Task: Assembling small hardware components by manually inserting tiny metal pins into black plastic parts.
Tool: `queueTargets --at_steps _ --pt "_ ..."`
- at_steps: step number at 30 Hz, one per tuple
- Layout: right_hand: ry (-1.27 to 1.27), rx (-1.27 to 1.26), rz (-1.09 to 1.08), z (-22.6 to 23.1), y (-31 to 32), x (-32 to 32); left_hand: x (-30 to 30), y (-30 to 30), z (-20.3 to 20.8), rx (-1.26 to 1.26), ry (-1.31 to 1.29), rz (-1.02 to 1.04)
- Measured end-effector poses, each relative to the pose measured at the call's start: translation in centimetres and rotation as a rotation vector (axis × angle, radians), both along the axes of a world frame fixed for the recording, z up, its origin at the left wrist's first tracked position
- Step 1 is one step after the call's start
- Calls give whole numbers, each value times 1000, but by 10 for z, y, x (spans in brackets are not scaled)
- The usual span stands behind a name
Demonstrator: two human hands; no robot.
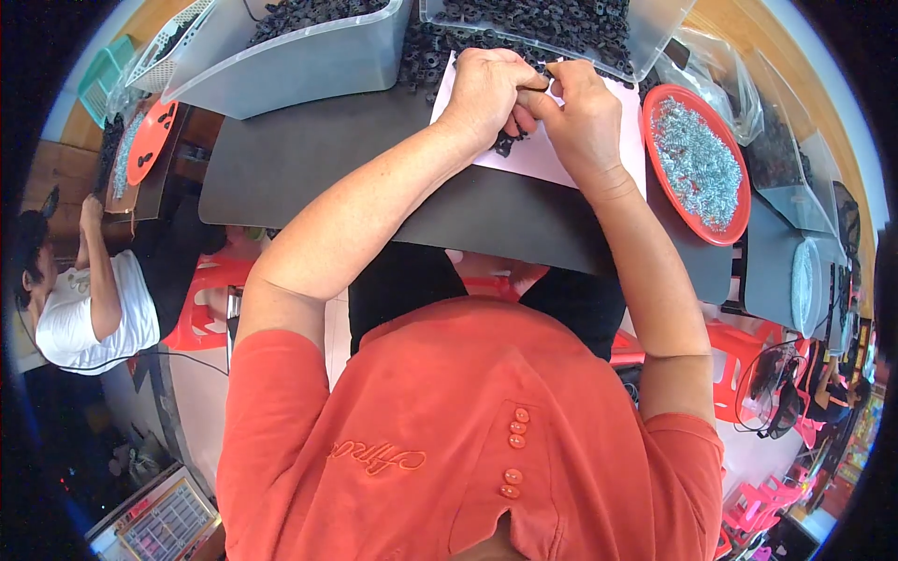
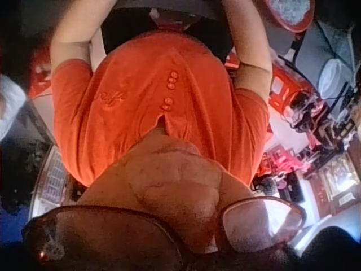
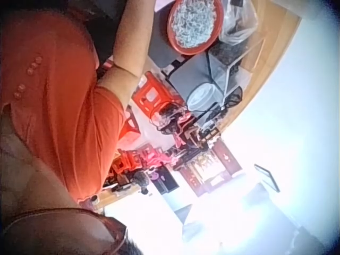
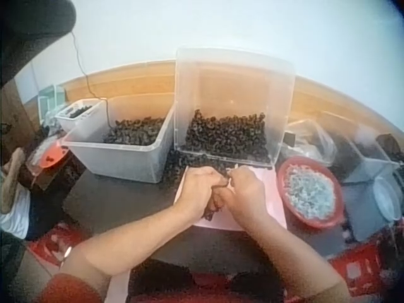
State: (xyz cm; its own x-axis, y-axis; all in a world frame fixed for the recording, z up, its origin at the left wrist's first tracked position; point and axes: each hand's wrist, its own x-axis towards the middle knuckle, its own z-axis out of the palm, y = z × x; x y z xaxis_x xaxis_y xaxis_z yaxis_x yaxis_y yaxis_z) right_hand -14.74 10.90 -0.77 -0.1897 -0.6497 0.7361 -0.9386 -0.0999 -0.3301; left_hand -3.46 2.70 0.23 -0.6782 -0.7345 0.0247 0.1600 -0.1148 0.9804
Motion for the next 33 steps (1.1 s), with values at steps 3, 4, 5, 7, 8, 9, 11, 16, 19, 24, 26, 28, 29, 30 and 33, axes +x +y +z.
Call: queueTargets --at_steps 3,4,5,7,8,9,11,16,19,24,26,28,29,30,33 --pt "47 31 -28 0 0 3 1 1 0 -29 -11 20" --pt "63 46 -45 0 0 3 1 1 1 -28 -10 21" --pt "65 46 -44 1 0 3 0 3 1 -37 -28 28" --pt "90 16 -38 3 1 2 0 4 2 -43 -45 37" --pt "91 18 -36 4 0 2 0 3 3 -44 -26 26" --pt "131 14 -38 6 -1 1 1 2 4 -43 -8 15" --pt "163 12 -41 5 1 0 0 2 7 -68 -18 -3" --pt "285 14 -33 0 -2 -3 3 1 6 -87 -36 -18" --pt "288 17 -33 3 -1 0 3 1 7 -81 -42 -10" --pt "310 10 -45 2 -1 2 3 1 4 -109 -18 -3" --pt "313 22 -60 0 -1 1 1 2 3 -136 -56 14" --pt "178 53 -45 -1 -1 -2 1 1 3 -122 -53 11" --pt "180 52 -46 0 -1 -3 0 1 3 -106 -53 6" --pt "179 34 -71 2 -1 -4 0 -1 4 -107 -51 6" --pt "193 9 -112 2 0 -8 2 -5 11 -100 -105 -43"
